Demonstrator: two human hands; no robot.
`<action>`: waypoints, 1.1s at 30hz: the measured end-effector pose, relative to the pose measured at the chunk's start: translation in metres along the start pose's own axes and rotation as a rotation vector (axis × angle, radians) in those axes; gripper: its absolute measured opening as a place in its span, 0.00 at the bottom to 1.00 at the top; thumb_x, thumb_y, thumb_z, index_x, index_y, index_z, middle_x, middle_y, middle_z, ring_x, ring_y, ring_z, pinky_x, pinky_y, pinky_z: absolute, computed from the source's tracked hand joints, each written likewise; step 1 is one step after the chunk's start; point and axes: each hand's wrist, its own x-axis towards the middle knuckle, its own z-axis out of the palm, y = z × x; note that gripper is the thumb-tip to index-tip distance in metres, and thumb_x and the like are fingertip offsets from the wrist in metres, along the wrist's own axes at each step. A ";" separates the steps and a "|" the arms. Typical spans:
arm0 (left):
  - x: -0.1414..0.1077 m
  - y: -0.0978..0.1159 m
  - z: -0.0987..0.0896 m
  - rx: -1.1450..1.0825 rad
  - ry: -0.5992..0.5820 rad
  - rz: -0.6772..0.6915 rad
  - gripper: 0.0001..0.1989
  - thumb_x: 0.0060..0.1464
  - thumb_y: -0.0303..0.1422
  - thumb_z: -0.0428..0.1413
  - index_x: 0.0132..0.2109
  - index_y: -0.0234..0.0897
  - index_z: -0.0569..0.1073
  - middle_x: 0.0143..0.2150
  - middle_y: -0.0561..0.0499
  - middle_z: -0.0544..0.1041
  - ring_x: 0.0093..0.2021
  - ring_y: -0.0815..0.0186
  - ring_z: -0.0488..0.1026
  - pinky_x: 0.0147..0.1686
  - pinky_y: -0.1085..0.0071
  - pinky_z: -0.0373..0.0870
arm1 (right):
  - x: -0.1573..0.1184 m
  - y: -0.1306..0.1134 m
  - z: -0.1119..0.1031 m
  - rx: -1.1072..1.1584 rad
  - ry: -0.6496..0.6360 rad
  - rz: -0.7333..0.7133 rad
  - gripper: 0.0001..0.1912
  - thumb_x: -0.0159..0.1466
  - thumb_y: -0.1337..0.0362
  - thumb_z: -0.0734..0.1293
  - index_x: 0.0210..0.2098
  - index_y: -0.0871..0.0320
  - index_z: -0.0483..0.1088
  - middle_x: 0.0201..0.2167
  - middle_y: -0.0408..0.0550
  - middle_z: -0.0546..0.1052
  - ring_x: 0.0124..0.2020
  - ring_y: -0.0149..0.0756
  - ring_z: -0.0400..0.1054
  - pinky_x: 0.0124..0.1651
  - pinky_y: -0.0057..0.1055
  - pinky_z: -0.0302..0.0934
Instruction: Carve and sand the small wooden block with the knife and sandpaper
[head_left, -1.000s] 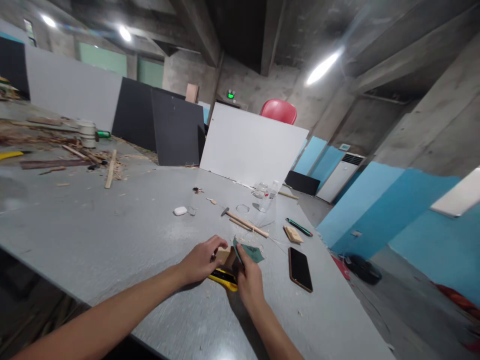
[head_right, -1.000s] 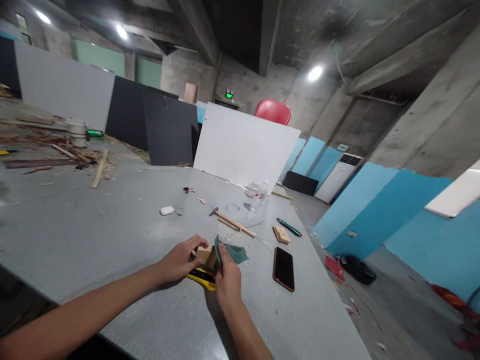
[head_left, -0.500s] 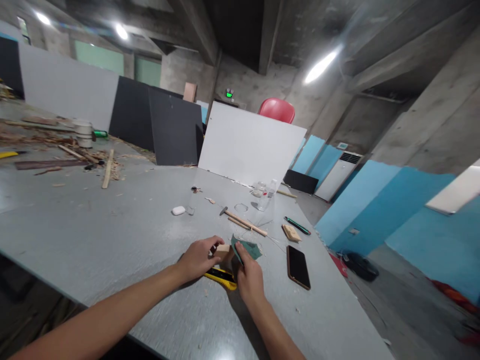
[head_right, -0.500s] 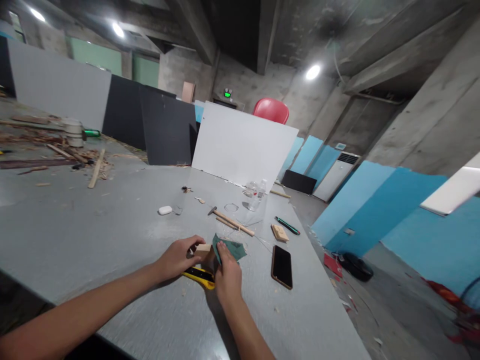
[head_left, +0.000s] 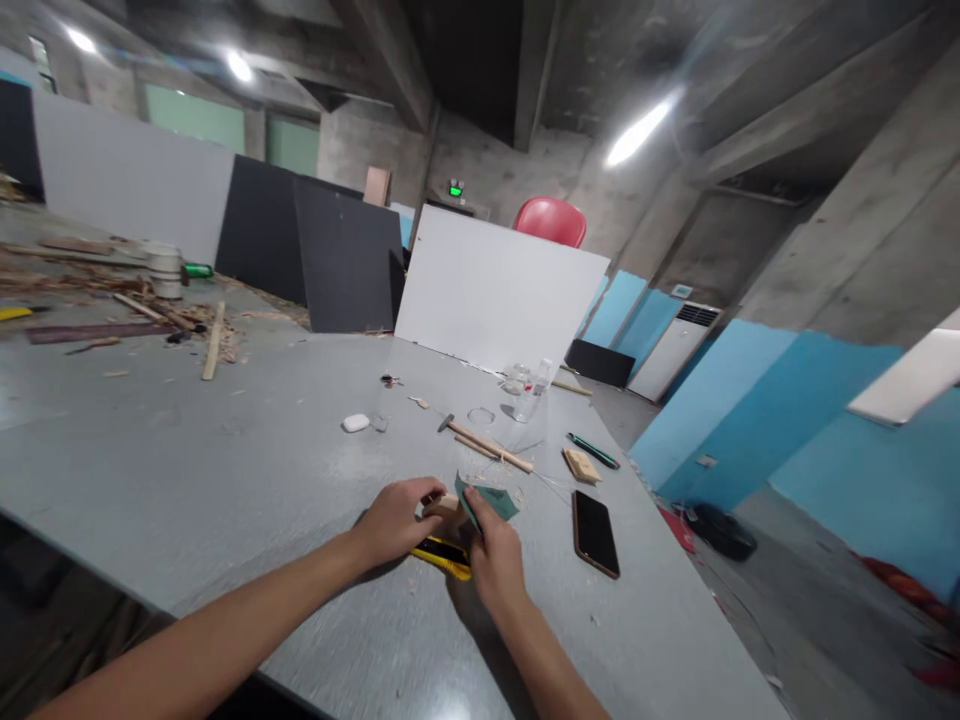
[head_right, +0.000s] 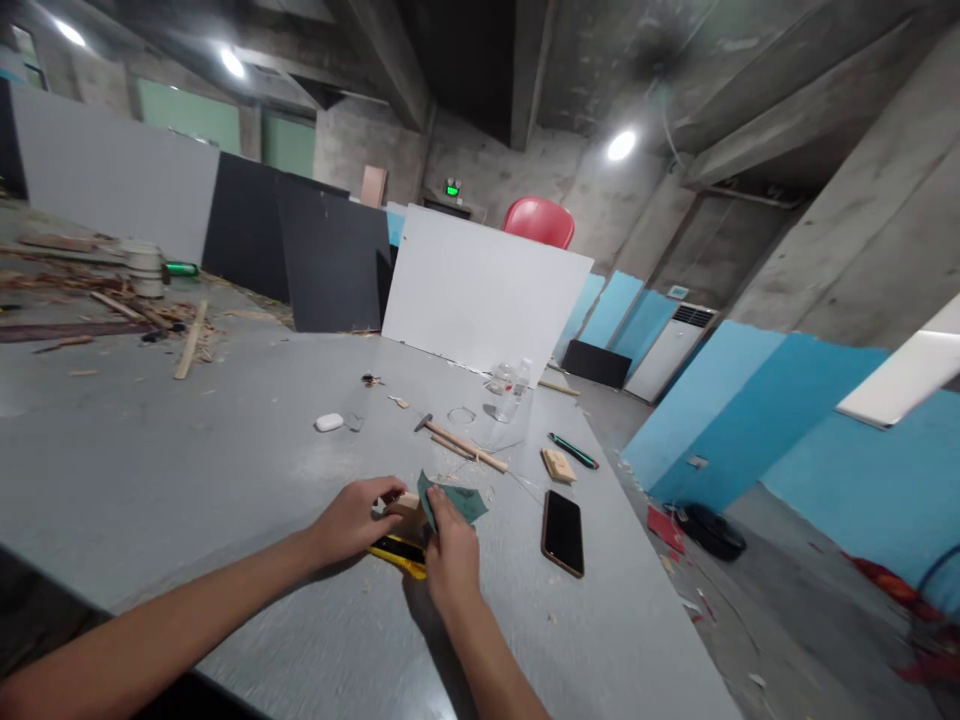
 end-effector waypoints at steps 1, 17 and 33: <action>0.000 -0.001 0.000 0.004 -0.002 0.006 0.10 0.51 0.28 0.57 0.42 0.40 0.76 0.40 0.53 0.81 0.41 0.62 0.75 0.43 0.69 0.65 | -0.001 -0.001 0.001 0.018 -0.004 -0.056 0.46 0.49 0.82 0.57 0.66 0.58 0.68 0.64 0.51 0.72 0.67 0.42 0.67 0.70 0.46 0.63; 0.001 -0.003 0.002 0.016 -0.001 0.058 0.08 0.51 0.23 0.55 0.38 0.38 0.74 0.37 0.52 0.78 0.39 0.64 0.74 0.40 0.70 0.63 | -0.002 -0.006 0.001 0.097 -0.007 -0.118 0.43 0.53 0.81 0.56 0.67 0.59 0.67 0.65 0.50 0.71 0.67 0.39 0.66 0.71 0.42 0.60; 0.002 0.000 0.001 0.019 0.009 0.058 0.08 0.50 0.24 0.56 0.38 0.39 0.74 0.38 0.53 0.78 0.40 0.64 0.73 0.40 0.70 0.62 | -0.001 -0.005 0.004 0.157 0.003 -0.035 0.39 0.57 0.79 0.58 0.66 0.56 0.68 0.64 0.50 0.72 0.66 0.41 0.68 0.70 0.44 0.62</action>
